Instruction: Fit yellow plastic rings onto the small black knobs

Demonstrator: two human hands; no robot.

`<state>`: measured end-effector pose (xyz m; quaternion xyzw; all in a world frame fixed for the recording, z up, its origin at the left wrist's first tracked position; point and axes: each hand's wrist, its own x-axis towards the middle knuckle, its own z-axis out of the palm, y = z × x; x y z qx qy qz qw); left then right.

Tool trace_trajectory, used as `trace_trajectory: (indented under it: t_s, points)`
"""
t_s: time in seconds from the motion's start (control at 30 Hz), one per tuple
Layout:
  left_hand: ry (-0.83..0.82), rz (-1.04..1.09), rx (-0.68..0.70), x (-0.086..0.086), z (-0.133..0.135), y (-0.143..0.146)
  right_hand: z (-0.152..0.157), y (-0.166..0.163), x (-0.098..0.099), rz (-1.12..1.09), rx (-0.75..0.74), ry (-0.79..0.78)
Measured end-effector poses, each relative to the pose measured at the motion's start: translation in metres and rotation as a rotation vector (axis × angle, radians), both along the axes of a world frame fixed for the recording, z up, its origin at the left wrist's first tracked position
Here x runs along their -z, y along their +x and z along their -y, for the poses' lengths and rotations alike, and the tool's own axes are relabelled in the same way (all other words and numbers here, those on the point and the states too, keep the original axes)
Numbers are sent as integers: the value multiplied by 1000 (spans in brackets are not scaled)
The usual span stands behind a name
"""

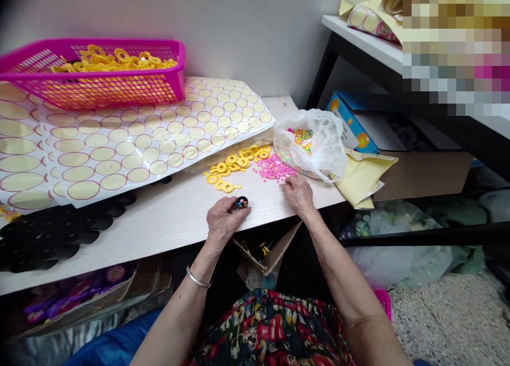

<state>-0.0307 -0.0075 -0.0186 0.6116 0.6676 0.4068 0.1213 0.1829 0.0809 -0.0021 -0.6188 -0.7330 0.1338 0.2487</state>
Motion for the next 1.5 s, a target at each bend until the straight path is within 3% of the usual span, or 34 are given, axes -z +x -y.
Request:
trace_trajectory:
  t_s: [0.3,0.57,0.67,0.8,1.0,1.13,1.27,1.4,1.5]
  points:
    - [-3,6,0,1,0,1,4,-17,-1,33,-29,80]
    - [-17,8,-7,1,2,2,-13,-83,-35,210,-584,-3]
    - [-32,32,2,-1,4,2,-21,-110,-45,320,-704,-67]
    - [-51,56,23,-2,5,1,-30,-130,-44,432,-739,-177]
    - [-30,86,44,4,4,-3,-38,-124,-34,357,-717,-175]
    - [-4,244,90,6,7,-7,-37,-121,-32,327,-723,-171]
    - [7,537,90,5,14,-15,-33,-125,-31,327,-729,-172]
    - [22,831,-127,-6,16,-27,-30,-121,-39,316,-729,-187]
    - [32,932,-242,-25,14,-32,-22,-112,-56,254,-748,-177]
